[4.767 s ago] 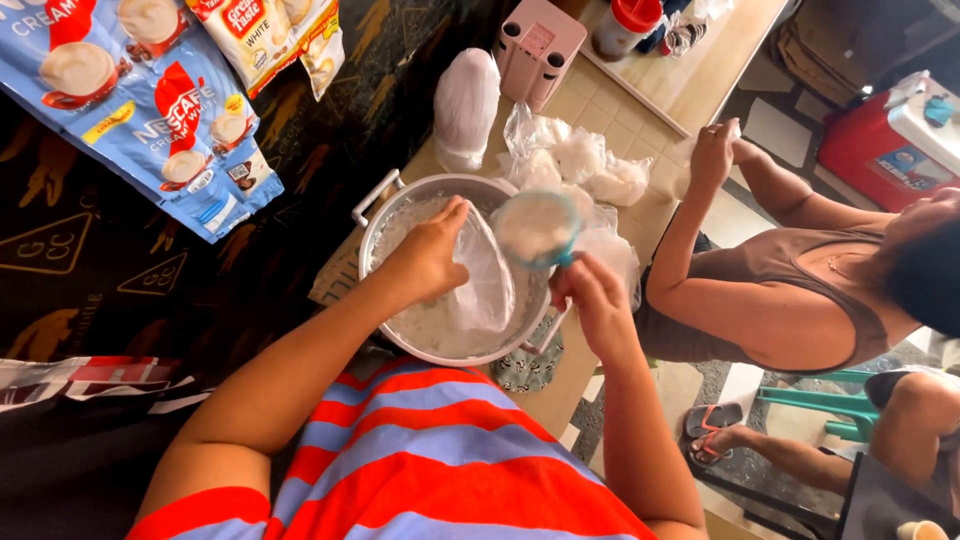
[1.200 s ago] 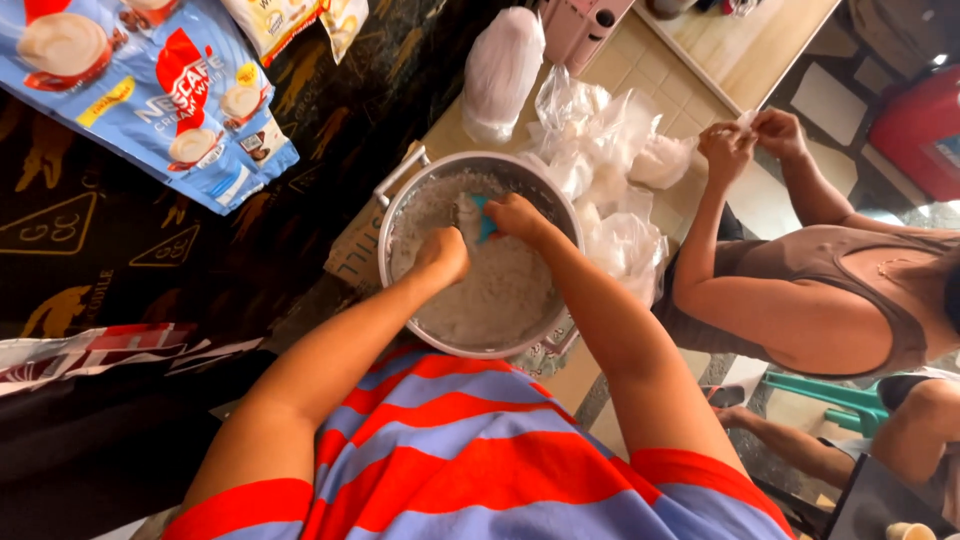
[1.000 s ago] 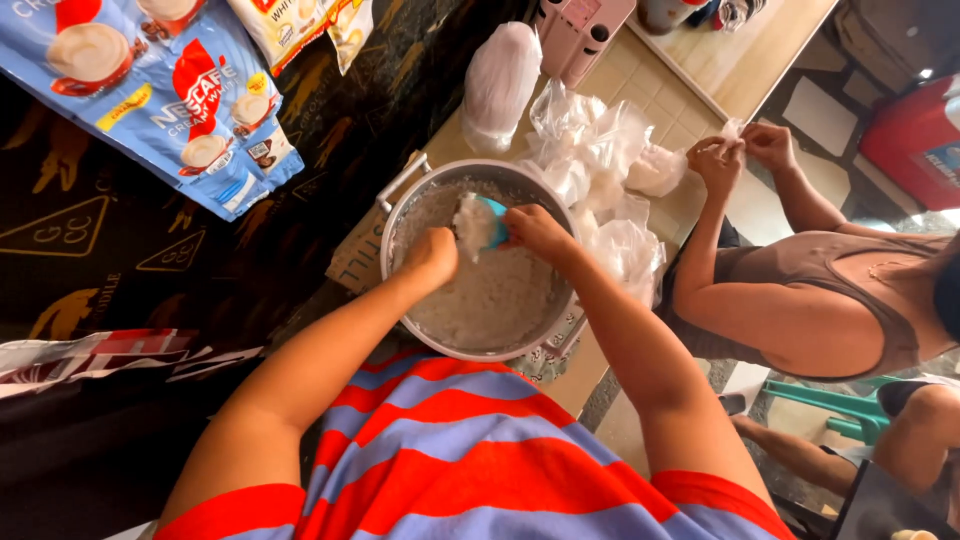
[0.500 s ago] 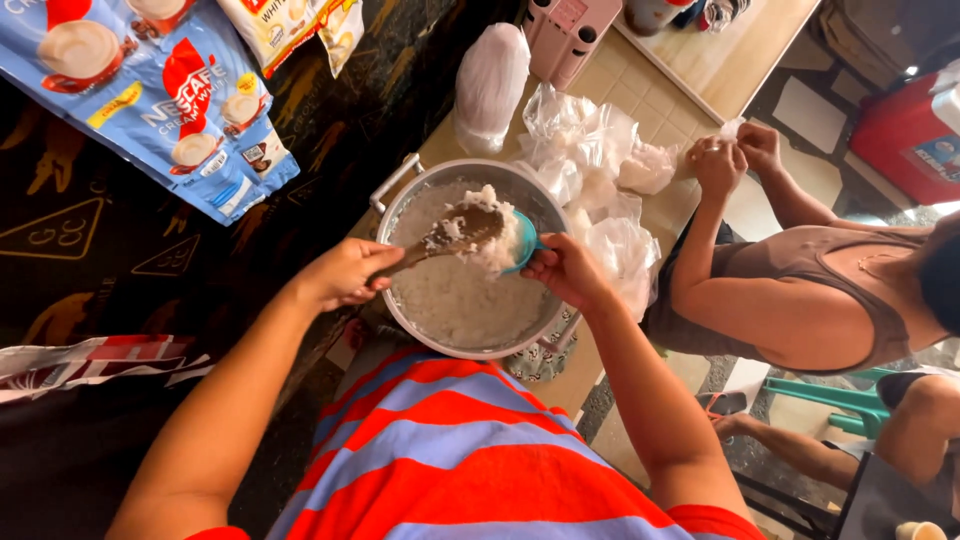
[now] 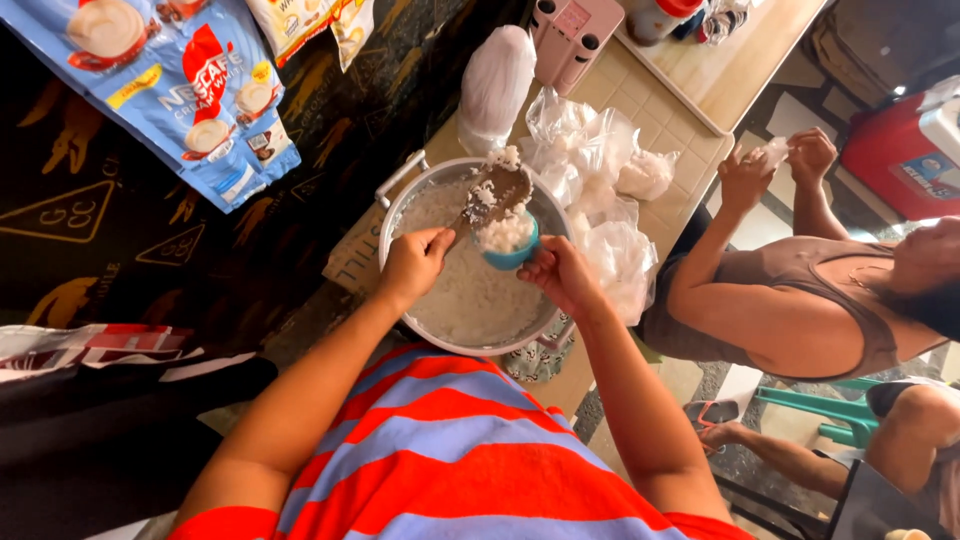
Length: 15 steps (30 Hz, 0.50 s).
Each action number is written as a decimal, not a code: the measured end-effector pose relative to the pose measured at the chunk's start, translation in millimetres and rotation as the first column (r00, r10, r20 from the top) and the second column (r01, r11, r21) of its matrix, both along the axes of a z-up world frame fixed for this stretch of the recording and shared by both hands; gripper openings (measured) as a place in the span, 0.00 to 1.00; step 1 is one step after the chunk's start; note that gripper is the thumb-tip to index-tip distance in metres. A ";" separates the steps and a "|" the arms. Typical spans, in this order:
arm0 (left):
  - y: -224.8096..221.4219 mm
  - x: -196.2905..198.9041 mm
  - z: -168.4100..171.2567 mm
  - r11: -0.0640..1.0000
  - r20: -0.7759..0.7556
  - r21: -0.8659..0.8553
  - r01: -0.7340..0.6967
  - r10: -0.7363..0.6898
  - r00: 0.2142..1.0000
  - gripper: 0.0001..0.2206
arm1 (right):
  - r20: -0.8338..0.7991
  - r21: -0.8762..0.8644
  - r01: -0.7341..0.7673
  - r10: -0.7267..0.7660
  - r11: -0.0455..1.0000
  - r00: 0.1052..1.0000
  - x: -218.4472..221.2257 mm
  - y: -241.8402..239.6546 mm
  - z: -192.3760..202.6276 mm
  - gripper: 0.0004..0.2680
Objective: Bagging cooked rice from a large pot into individual plastic bags using a scoop
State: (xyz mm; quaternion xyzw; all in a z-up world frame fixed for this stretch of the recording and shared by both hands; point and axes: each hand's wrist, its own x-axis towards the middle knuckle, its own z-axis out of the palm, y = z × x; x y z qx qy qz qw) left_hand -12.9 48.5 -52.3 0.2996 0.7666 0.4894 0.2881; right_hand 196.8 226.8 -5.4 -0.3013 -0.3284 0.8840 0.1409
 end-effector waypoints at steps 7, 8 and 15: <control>-20.8 -20.2 20.5 0.998 0.021 0.036 -0.045 0.044 0.999 0.09 | 0.044 0.053 0.138 -0.141 0.989 0.989 12.1 1.8 -10.2 0.12; -30.3 -11.1 46.8 0.999 0.224 0.023 -0.030 0.024 0.974 0.09 | 0.051 0.054 0.155 -0.158 0.986 0.986 14.0 1.4 -10.9 0.12; -16.9 2.2 -8.0 0.999 0.151 -0.030 0.026 -0.021 0.988 0.11 | 0.025 0.035 0.196 -0.197 0.980 0.980 7.2 -18.4 0.2 0.12</control>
